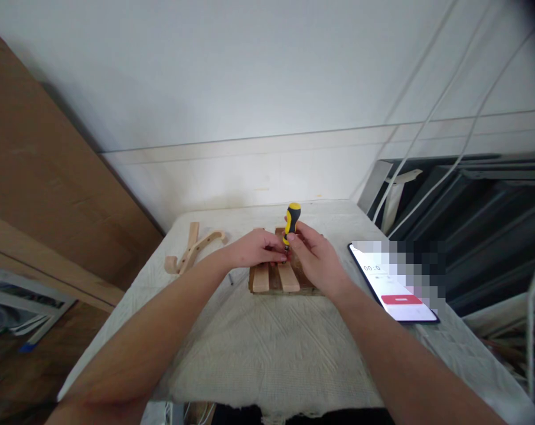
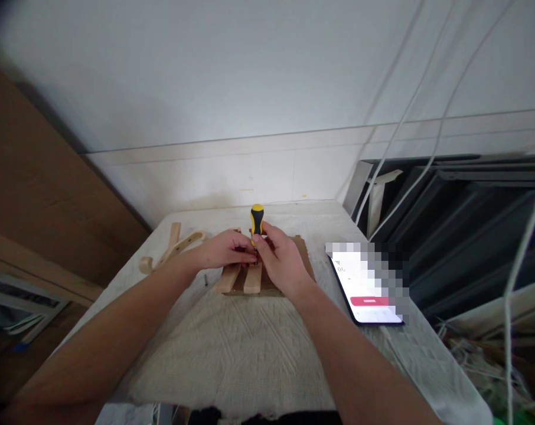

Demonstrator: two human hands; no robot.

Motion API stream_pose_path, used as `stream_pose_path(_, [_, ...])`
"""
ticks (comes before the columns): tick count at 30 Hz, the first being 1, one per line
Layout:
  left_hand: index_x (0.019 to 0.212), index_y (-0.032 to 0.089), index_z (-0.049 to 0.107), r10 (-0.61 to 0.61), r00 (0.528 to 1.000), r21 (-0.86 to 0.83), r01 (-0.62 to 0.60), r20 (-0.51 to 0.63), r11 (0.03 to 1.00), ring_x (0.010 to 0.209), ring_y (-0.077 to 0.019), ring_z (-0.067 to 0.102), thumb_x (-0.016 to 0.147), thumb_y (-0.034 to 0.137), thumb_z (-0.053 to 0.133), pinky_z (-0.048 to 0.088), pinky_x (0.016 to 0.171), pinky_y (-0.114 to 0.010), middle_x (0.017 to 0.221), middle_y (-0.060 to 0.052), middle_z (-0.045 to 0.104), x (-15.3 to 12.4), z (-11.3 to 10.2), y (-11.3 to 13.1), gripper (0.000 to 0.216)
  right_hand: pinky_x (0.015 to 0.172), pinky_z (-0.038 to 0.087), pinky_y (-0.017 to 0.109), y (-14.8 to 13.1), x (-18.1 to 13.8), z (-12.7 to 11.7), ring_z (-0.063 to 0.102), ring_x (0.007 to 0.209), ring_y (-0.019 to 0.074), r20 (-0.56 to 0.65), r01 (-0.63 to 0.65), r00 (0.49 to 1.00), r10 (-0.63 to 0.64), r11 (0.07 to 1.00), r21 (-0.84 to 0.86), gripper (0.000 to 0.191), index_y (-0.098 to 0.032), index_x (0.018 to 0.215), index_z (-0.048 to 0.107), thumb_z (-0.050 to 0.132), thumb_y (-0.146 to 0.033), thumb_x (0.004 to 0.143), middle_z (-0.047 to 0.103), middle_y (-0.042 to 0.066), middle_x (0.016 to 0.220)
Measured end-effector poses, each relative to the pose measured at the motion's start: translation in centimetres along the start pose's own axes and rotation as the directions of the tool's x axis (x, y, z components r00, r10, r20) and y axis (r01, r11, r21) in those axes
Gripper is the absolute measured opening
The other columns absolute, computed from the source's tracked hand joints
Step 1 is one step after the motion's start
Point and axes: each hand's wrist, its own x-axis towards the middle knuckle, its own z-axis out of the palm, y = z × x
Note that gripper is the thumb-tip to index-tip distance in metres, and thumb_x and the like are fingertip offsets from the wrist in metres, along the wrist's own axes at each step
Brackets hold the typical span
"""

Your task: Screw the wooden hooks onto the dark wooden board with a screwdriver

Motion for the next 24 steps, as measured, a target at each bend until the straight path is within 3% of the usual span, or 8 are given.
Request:
stream_pose_path(12, [0.075,0.014,0.066,0.007,0.999,-0.092,-0.002,0.053,0.996,0.059,-0.0082,0.054,0.082,0.030,0.061,0.039,0.056,-0.018,0.063,0.002,0.061,0.0,-0.5,-0.2,0.018,0.081,0.049,0.034,0.6,0.0,0.2,0.066,0.090,0.0198,-0.004,-0.008,1.000,0.008,1.000,0.016,0.025,-0.022,0.106,0.065,0.052,-0.034,0.089,0.072,0.005,0.098])
stream_pose_path(15, [0.072,0.013,0.065,0.001,1.000,-0.116,0.001,0.025,0.993,0.057,-0.0075,0.053,0.078,0.029,0.064,0.039,0.055,-0.018,0.060,0.003,0.058,-0.1,-0.3,0.3,0.017,0.081,0.049,0.035,0.6,0.0,0.2,0.065,0.087,0.0198,-0.014,-0.004,1.000,0.004,1.000,0.020,0.024,-0.022,0.105,0.066,0.053,-0.034,0.089,0.071,0.005,0.095])
stream_pose_path(17, [0.073,0.013,0.065,-0.072,0.997,-0.201,0.066,-0.020,0.977,0.056,-0.0081,0.055,0.076,0.027,0.064,0.042,0.053,-0.019,0.061,0.003,0.060,-0.3,-0.3,0.9,0.014,0.081,0.050,0.037,0.6,-0.1,0.2,0.065,0.087,0.0204,-0.026,-0.011,1.000,0.012,1.000,0.016,0.024,-0.022,0.105,0.066,0.055,-0.035,0.088,0.071,0.005,0.097])
stream_pose_path(19, [0.074,0.013,0.064,-0.207,0.971,-0.301,0.162,-0.123,0.940,0.053,-0.0091,0.057,0.075,0.023,0.060,0.044,0.050,-0.020,0.063,0.001,0.062,-0.6,-0.5,1.7,0.011,0.082,0.050,0.038,0.6,-0.1,0.2,0.065,0.089,0.0208,-0.043,-0.013,0.999,0.014,1.000,0.021,0.024,-0.023,0.105,0.067,0.057,-0.036,0.087,0.072,0.005,0.098])
stream_pose_path(21, [0.074,0.013,0.064,-0.281,0.903,-0.343,0.165,-0.324,0.925,0.049,-0.0087,0.055,0.077,0.023,0.056,0.042,0.043,-0.019,0.064,-0.001,0.063,-0.8,-0.7,2.5,0.013,0.083,0.050,0.038,0.6,-0.1,0.2,0.065,0.088,0.0209,-0.050,-0.012,0.999,0.013,1.000,0.027,0.025,-0.024,0.106,0.067,0.057,-0.037,0.086,0.071,0.005,0.098])
stream_pose_path(24, [0.080,0.014,0.064,-0.134,0.767,-0.215,-0.005,-0.628,0.977,0.051,-0.0068,0.052,0.077,0.031,0.062,0.040,0.043,-0.017,0.073,-0.003,0.066,-1.1,-0.8,3.8,0.018,0.082,0.050,0.039,0.7,-0.1,0.3,0.065,0.086,0.0208,-0.053,0.005,0.999,-0.003,1.000,0.027,0.028,-0.024,0.110,0.066,0.058,-0.037,0.086,0.070,0.006,0.098])
